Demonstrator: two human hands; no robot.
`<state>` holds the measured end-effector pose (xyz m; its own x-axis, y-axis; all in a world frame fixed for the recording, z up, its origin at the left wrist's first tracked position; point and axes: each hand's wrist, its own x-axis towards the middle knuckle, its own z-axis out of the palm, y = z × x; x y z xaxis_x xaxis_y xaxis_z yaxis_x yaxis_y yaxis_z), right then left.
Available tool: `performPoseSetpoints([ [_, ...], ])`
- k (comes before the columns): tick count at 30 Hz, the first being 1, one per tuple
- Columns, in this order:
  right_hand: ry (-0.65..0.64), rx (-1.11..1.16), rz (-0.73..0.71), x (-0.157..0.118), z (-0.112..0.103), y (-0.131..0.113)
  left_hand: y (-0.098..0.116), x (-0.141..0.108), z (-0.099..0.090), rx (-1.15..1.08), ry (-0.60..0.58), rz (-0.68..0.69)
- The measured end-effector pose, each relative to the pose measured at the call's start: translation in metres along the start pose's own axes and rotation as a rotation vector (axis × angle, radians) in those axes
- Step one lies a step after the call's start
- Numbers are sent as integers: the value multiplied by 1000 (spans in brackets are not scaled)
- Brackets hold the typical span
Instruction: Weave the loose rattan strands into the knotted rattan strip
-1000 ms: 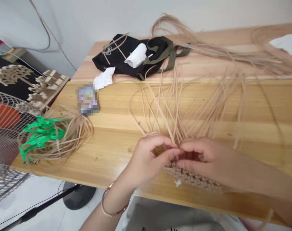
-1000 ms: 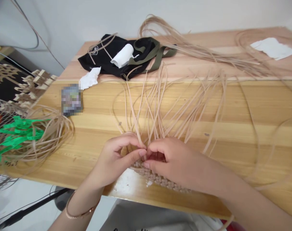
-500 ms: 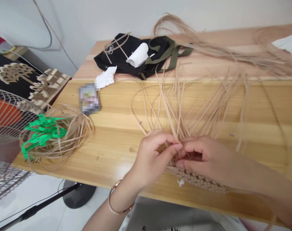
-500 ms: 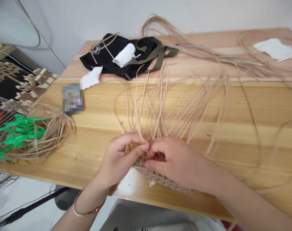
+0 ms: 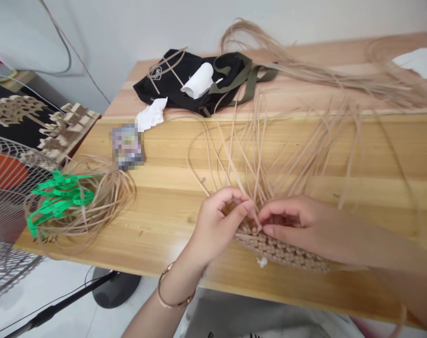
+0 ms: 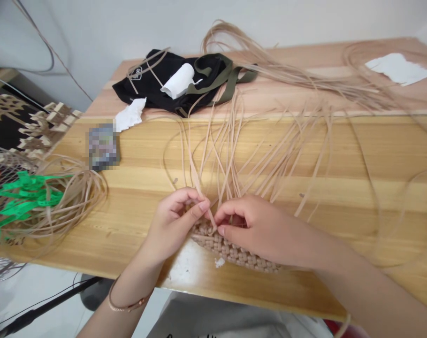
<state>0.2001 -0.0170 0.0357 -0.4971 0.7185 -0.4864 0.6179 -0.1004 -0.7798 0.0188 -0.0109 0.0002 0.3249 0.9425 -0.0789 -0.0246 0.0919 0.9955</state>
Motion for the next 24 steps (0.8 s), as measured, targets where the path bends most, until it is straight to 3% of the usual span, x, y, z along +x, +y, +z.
performPoseSetpoints([
  [7, 99, -169, -63, 1, -7, -5, -3, -2, -1, 8, -56, -44],
  [10, 115, -235, -167, 0, -8, -2, 4, -4, -7, 170, -142, 3],
  [14, 163, -276, -248, -2, -7, 3, 15, -8, -13, 465, -265, 170],
  [18, 169, -259, -246, -4, -3, 4, 15, -10, -12, 573, -252, 227],
  [24, 245, -143, -227, -8, 2, -3, 5, -12, -9, 506, -203, 231],
])
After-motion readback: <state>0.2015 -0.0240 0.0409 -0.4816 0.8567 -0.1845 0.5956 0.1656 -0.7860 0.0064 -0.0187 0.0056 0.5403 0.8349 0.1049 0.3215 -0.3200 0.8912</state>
